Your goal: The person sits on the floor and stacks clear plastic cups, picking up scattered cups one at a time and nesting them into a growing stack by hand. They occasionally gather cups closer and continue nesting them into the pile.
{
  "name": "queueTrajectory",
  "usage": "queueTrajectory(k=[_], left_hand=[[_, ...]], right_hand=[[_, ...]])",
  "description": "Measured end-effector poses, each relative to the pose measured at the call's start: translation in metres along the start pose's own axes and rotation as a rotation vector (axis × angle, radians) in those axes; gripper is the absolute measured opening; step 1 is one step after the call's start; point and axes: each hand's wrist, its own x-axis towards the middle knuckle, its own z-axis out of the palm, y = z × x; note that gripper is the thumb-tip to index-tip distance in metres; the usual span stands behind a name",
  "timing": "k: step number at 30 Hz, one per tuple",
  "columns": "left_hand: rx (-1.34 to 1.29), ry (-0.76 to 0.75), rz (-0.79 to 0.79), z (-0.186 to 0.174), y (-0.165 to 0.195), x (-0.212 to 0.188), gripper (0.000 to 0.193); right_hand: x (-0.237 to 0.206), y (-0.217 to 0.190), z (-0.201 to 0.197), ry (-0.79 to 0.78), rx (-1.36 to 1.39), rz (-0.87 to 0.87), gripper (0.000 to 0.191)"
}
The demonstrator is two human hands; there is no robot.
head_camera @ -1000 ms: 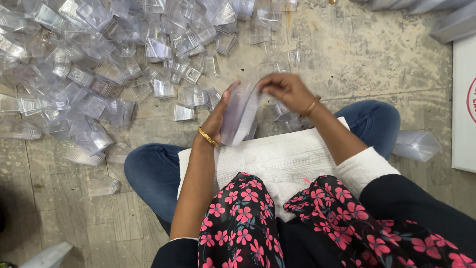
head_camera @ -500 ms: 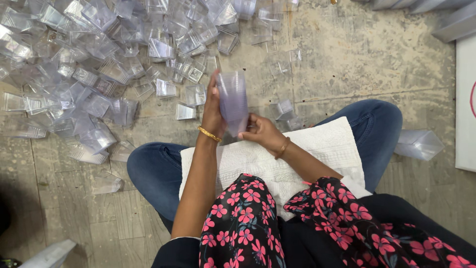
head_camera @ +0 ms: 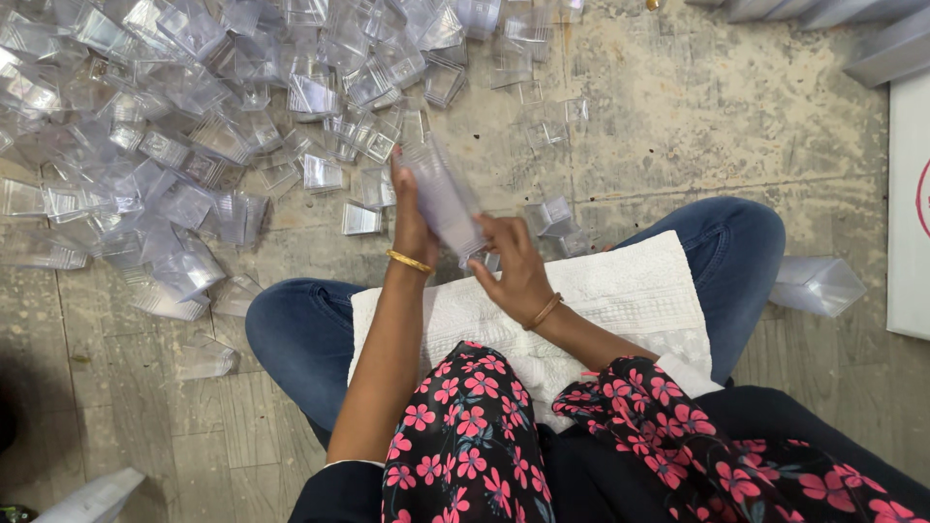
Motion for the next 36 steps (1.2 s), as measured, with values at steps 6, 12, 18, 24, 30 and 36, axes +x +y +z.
queueTrajectory(k=[6, 12, 18, 24, 30, 36], left_hand=[[-0.533, -0.218, -0.145, -0.016, -0.004, 0.006, 0.068], [-0.449, -0.217, -0.144, -0.015, -0.001, 0.003, 0.070], [-0.346, -0.133, -0.126, -0.002, 0.006, -0.004, 0.054], [-0.260, -0.109, -0.056, 0.001, 0.005, -0.004, 0.045], [-0.261, 0.041, -0.062, 0.009, 0.014, -0.006, 0.057], [-0.112, -0.231, -0.110, 0.022, 0.028, -0.017, 0.106]], right_hand=[[-0.001, -0.023, -0.022, -0.028, -0.079, -0.308, 0.037], [0.016, -0.029, -0.040, 0.041, -0.125, -0.412, 0.031], [0.033, -0.023, -0.043, 0.020, 0.049, -0.067, 0.041], [0.033, -0.007, -0.026, -0.176, 0.401, 0.283, 0.081], [0.017, 0.001, -0.006, -0.128, 0.450, 0.439, 0.083], [0.017, 0.012, -0.004, 0.047, 0.525, 0.379, 0.070]])
